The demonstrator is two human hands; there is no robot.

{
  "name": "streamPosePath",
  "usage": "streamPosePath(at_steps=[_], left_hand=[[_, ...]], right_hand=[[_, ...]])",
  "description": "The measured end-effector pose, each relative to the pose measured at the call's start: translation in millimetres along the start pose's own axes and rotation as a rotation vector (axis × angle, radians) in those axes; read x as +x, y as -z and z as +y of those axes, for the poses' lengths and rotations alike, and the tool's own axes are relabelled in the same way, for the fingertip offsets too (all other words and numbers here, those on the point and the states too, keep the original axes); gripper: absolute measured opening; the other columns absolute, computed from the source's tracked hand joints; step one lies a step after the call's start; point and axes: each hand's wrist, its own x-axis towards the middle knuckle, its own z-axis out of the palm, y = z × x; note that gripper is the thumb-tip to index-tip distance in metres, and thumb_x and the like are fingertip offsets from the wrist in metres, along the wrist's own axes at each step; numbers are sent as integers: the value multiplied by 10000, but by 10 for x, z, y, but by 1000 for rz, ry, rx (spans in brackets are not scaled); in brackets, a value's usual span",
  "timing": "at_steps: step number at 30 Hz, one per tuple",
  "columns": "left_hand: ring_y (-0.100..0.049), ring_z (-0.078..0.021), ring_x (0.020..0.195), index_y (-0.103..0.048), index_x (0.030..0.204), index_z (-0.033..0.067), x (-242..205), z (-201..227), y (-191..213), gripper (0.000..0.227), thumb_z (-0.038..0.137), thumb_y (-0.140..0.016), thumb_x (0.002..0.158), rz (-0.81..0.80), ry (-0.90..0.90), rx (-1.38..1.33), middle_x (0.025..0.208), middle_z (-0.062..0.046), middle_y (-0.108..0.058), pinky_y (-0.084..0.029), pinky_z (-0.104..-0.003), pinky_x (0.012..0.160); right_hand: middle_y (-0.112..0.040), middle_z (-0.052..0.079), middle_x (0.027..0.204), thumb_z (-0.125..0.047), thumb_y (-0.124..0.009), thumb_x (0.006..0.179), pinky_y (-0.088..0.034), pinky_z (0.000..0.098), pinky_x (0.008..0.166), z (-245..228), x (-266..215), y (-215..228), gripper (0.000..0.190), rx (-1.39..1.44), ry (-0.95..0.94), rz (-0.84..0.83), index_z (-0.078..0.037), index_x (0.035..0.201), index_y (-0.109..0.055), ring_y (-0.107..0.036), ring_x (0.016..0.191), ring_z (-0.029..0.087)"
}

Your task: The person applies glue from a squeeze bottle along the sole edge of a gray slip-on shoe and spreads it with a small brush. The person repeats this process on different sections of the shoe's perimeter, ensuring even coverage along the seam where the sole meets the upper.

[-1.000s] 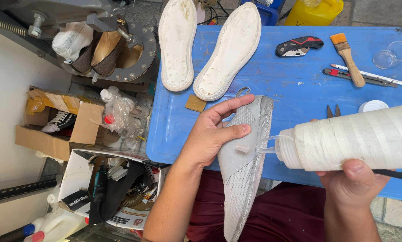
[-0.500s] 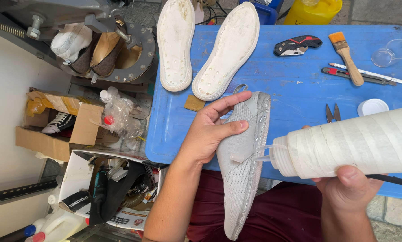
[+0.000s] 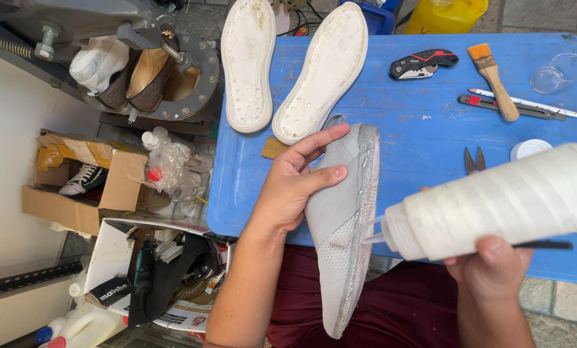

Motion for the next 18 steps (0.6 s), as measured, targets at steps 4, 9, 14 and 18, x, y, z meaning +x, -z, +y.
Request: streamPosePath(at_steps=[4,9,14,18], left_hand=[[-637,-197,1208,-616,1406,-2,-4,-3,16,619,-47,-779,810,1,-2,13,1418,-147,-613,-529,-322,1040],[-629,-190,1213,-618,1397,-1,-38,-34,34,606,-38,-781,814,-22,2,-17,1412,-123,-615,-521,-322,1045],[-626,-176,1197,-625,1406,0,-53,-77,35,610,-26,-791,819,-43,17,4,1355,-128,-629,-512,-313,1056],[-630,-178,1184,-627,1404,3,-54,-90,36,612,-19,-794,816,-44,26,26,1333,-115,-634,-517,-313,1047]], right_hand=[[-672,146,932,-457,-751,1018,-468,237,510,84,121,53,635,245,-167,97,73,1272,-512,-562,572,105],[-684,175,1116,-578,-626,993,-401,171,474,203,432,87,667,536,-434,242,-4,1329,-586,-451,529,37],[-642,279,1211,-626,-679,1000,-412,146,512,366,790,159,777,935,-644,323,71,1328,-578,-450,553,21],[-584,275,1221,-541,-708,1016,-446,165,546,441,1027,236,720,1155,-659,292,85,1337,-557,-470,577,47]])
